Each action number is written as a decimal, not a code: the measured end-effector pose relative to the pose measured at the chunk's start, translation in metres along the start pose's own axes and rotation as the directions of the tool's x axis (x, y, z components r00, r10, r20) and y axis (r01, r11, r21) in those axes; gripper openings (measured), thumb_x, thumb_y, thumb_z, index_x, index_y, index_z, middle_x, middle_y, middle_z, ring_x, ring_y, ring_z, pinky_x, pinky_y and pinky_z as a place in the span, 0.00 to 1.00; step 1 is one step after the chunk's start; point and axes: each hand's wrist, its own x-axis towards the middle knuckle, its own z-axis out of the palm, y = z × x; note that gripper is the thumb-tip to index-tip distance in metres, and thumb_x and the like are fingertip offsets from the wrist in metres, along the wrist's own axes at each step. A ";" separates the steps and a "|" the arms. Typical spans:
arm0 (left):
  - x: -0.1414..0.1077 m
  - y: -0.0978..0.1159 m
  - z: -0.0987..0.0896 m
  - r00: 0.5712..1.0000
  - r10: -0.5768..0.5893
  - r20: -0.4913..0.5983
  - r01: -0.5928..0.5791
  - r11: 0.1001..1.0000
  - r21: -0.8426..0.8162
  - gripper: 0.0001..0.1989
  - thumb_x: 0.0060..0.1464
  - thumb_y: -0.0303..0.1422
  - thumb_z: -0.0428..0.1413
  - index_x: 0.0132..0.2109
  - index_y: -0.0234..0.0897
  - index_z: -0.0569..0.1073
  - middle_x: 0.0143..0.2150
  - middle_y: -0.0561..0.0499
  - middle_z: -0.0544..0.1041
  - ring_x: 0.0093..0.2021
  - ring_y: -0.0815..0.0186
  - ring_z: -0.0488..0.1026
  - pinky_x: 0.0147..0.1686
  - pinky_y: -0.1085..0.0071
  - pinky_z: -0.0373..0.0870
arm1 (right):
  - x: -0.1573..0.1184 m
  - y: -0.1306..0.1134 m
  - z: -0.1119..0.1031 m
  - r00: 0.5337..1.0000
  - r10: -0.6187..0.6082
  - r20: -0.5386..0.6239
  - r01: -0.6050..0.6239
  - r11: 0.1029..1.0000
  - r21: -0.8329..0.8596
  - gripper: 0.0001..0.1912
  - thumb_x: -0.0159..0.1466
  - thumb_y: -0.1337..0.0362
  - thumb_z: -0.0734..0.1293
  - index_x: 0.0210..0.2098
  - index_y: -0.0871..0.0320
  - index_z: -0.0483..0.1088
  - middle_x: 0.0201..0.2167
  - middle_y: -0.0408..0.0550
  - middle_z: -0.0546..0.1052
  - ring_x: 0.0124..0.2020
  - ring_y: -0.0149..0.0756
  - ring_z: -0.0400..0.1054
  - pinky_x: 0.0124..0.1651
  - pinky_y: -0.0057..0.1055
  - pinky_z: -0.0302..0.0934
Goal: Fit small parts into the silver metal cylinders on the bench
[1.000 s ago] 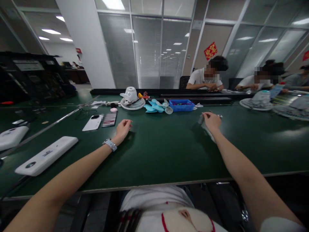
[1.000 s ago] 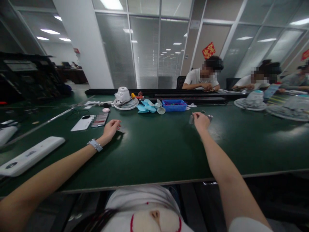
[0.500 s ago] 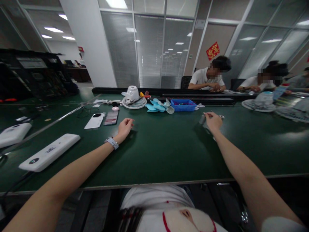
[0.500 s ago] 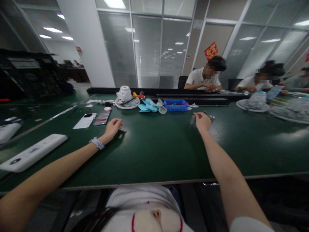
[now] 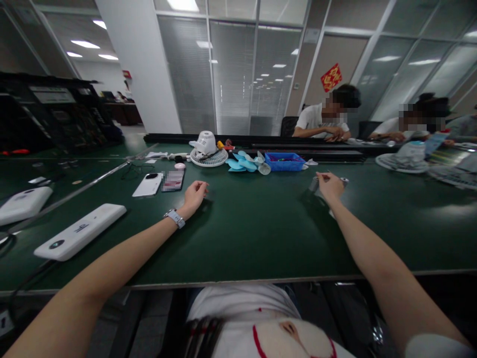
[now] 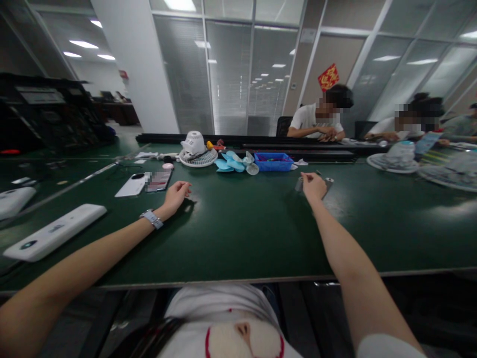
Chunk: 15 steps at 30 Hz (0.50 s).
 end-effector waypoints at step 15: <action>-0.001 0.002 0.000 1.000 -0.005 0.005 0.005 1.000 0.009 0.08 0.51 0.35 0.51 0.33 0.36 0.72 0.25 0.53 0.73 0.25 0.68 0.70 0.28 0.74 0.66 | 0.005 -0.004 -0.003 0.995 0.045 0.085 -0.038 0.997 -0.073 0.14 0.65 0.55 0.64 0.38 0.57 0.77 0.38 0.54 0.78 0.41 0.47 0.70 0.46 0.39 0.61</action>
